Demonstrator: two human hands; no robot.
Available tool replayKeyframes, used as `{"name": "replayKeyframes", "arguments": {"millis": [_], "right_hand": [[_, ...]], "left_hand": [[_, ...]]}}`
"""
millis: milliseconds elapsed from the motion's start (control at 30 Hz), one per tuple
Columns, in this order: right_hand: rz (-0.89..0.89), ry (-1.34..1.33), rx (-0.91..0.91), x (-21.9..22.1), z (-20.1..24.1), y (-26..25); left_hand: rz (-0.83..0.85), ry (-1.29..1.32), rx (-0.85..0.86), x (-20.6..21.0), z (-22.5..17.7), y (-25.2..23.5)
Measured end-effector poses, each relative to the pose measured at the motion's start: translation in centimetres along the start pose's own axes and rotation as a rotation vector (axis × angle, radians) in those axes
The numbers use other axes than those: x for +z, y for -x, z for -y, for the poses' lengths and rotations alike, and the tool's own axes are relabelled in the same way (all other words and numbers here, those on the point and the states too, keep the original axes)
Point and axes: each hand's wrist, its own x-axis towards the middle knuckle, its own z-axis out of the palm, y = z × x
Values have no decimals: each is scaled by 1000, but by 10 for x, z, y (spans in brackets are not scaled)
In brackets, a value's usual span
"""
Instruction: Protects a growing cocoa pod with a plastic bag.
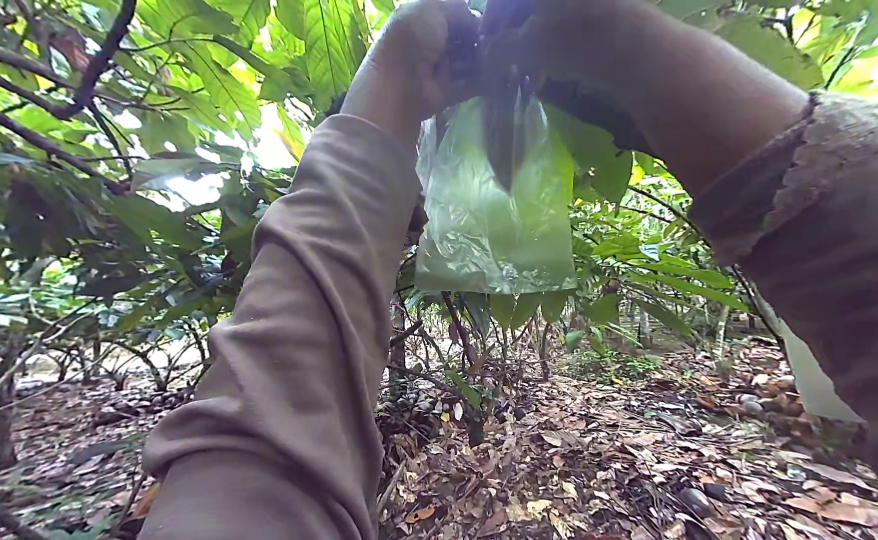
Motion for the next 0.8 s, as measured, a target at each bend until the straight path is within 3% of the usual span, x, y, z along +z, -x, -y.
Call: {"name": "replayKeyframes", "arguments": {"millis": [167, 267, 400, 567, 700, 800], "right_hand": [[-176, -182, 178, 4, -19, -10], [-212, -247, 241, 5, -31, -11], [-214, -459, 304, 6, -40, -12], [-144, -479, 67, -8, -44, -2], [-76, -287, -177, -11, -33, 7], [22, -72, -194, -6, -10, 9]], "left_hand": [[-155, -115, 75, 0, 8, 1], [-78, -188, 138, -11, 17, -9], [65, -566, 244, -17, 14, 3], [294, -969, 400, -51, 10, -29], [128, -1198, 180, -19, -11, 9], [58, -1012, 32, -21, -16, 10]]}}
